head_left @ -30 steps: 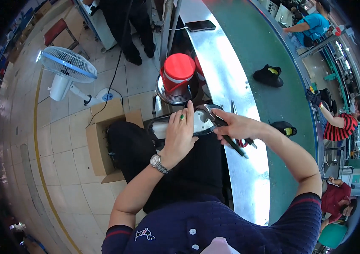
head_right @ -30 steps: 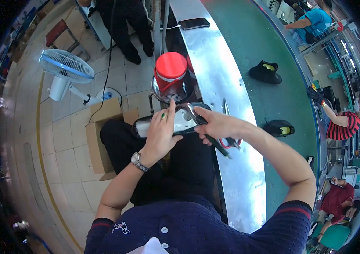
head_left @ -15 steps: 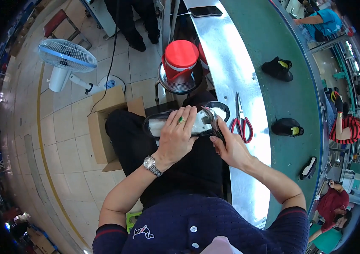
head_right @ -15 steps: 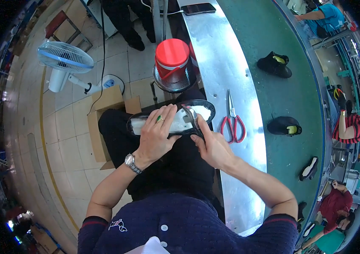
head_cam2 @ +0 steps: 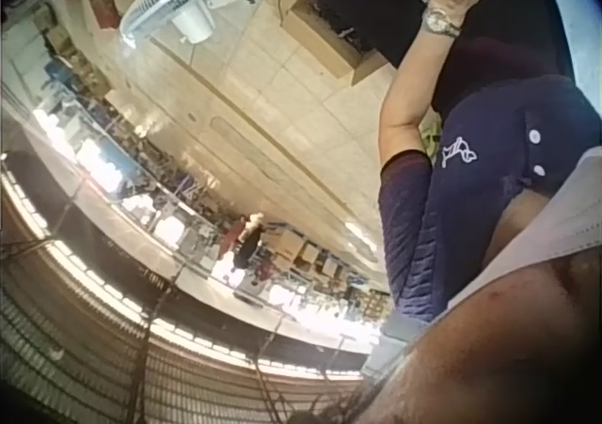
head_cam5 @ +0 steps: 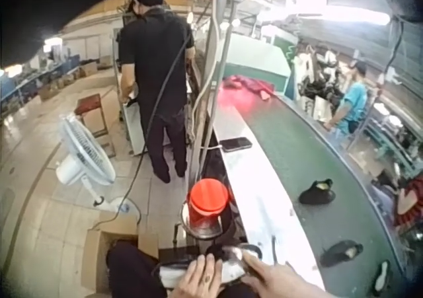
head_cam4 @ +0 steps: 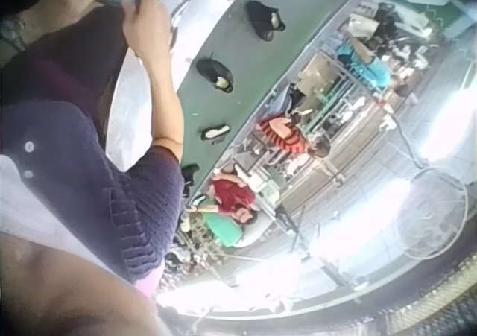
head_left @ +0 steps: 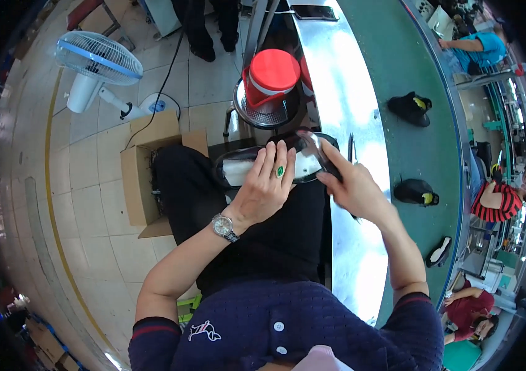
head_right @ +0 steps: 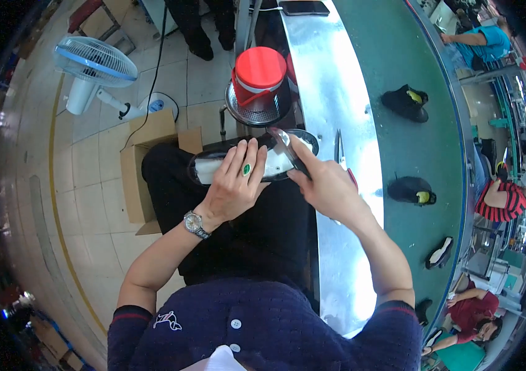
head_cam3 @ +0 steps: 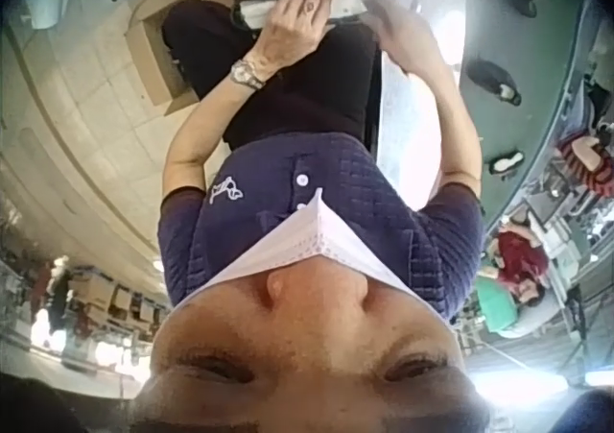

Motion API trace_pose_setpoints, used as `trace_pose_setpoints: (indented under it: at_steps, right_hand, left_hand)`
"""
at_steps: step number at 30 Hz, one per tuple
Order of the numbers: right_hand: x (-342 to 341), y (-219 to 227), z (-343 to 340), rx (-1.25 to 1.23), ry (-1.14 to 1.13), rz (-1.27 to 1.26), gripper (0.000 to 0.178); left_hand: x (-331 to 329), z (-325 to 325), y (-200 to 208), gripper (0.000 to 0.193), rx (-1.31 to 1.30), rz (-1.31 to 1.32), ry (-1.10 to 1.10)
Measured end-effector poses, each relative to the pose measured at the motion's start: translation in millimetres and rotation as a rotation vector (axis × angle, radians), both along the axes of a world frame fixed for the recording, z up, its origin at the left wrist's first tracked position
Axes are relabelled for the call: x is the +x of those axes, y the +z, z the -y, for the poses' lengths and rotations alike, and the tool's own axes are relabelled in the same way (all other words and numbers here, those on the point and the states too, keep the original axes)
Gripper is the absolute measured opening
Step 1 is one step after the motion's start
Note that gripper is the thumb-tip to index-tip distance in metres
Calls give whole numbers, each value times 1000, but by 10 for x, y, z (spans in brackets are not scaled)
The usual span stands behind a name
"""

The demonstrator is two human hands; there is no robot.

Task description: Trim and finish shoe components as part of an assembly line process.

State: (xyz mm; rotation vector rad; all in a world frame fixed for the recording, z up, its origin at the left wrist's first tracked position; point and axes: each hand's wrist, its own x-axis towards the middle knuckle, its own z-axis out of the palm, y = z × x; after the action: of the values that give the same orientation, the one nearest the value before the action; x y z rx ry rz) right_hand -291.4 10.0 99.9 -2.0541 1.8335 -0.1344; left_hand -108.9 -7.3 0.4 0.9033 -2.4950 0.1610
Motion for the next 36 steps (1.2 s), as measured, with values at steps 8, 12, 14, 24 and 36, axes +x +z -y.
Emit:
trace_pose_setpoints:
  at_steps: [8,12,14,24,36]
  right_hand:
    - [-27,-28,60,233,-201,227,57]
    - [-25,-53,91,92,-409,340,56]
    - [-41,-58,100,26,-375,414,59]
    - [-2,-66,101,78,-277,406,61]
    - [141,-148,8,55,-46,-71,60]
  left_hand:
    - [-24,5,-20,44,41,-56,44]
    - [-37,-1,-26,53,103,-80,65]
    - [-42,-6,-31,67,113,-72,83]
    - [-36,14,-37,44,70,-79,94]
    - [-48,-7,-6,62,123,-45,133]
